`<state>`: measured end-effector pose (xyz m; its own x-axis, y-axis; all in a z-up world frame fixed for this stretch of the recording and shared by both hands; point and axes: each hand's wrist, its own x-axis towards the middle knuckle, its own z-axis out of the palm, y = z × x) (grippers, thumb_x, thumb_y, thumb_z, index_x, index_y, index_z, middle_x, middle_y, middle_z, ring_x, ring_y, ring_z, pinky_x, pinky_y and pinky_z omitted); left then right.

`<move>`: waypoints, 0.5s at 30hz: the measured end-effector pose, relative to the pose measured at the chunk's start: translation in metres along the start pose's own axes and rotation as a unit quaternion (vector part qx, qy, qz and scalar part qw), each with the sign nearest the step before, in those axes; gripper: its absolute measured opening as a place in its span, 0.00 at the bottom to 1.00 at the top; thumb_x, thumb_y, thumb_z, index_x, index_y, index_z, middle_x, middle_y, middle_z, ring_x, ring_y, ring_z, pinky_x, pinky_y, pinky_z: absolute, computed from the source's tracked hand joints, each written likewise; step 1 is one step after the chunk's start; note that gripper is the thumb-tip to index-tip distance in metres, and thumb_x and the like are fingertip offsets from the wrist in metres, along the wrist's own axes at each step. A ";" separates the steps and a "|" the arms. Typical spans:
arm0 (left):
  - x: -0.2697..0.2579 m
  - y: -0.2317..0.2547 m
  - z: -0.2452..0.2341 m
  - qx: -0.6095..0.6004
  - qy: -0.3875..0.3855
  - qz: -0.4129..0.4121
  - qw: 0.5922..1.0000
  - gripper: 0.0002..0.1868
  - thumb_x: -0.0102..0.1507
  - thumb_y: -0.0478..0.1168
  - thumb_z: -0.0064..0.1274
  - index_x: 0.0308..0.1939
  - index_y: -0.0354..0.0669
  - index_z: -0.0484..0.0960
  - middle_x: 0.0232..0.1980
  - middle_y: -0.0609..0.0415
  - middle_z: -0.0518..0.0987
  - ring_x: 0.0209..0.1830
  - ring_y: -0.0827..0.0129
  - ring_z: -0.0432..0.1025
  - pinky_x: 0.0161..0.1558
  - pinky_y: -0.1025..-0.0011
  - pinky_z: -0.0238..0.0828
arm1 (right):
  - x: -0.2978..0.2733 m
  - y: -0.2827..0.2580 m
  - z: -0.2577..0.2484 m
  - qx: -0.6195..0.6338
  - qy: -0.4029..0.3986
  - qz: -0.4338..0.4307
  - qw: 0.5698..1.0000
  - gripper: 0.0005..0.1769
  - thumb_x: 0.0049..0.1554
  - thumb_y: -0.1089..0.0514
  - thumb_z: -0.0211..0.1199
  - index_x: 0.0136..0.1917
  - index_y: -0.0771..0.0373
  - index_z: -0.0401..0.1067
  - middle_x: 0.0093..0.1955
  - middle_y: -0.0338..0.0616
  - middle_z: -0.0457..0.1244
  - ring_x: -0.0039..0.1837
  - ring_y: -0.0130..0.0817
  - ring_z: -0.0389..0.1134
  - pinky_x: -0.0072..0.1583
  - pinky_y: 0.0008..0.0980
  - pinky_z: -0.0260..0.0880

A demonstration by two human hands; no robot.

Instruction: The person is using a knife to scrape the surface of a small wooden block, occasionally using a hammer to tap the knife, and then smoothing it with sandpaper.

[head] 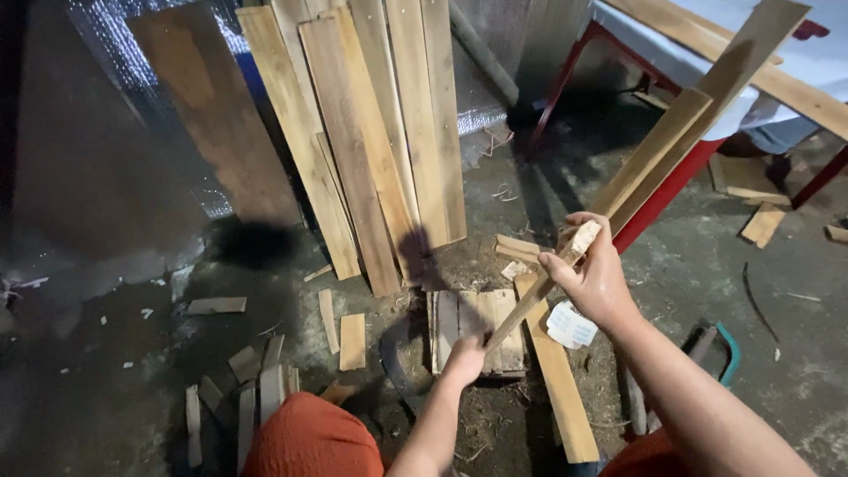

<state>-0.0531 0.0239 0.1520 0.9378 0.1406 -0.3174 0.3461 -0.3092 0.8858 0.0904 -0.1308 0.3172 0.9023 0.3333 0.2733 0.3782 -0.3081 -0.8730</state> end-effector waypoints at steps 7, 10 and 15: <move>0.046 0.038 0.016 -0.136 0.099 0.236 0.957 0.22 0.64 0.29 0.44 0.61 0.39 0.82 0.58 0.45 0.82 0.61 0.54 0.75 0.65 0.57 0.68 | -0.005 -0.012 0.004 0.017 -0.065 -0.100 0.993 0.47 0.49 0.64 0.64 0.78 0.65 0.49 0.46 0.54 0.65 0.50 0.46 0.70 0.54 0.50 0.71; 0.012 0.065 0.008 -0.098 0.139 0.249 0.953 0.29 0.63 0.22 0.37 0.69 0.31 0.72 0.63 0.26 0.75 0.65 0.34 0.69 0.64 0.47 0.67 | -0.006 -0.016 0.005 0.053 -0.105 -0.106 0.987 0.51 0.49 0.70 0.57 0.82 0.67 0.41 0.52 0.58 0.64 0.55 0.49 0.69 0.62 0.58 0.67; 0.017 -0.034 0.041 0.157 0.024 -0.025 0.987 0.25 0.69 0.38 0.34 0.71 0.50 0.68 0.62 0.43 0.78 0.61 0.49 0.75 0.55 0.51 0.77 | -0.002 -0.019 -0.005 0.154 -0.181 -0.056 0.970 0.53 0.45 0.76 0.53 0.83 0.64 0.45 0.57 0.61 0.66 0.61 0.54 0.71 0.67 0.61 0.64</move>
<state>-0.0479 -0.0021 0.1023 0.9200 0.2048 -0.3343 0.3894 -0.5765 0.7184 0.0827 -0.1300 0.3349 0.7064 0.6575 0.2622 0.3390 0.0109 -0.9407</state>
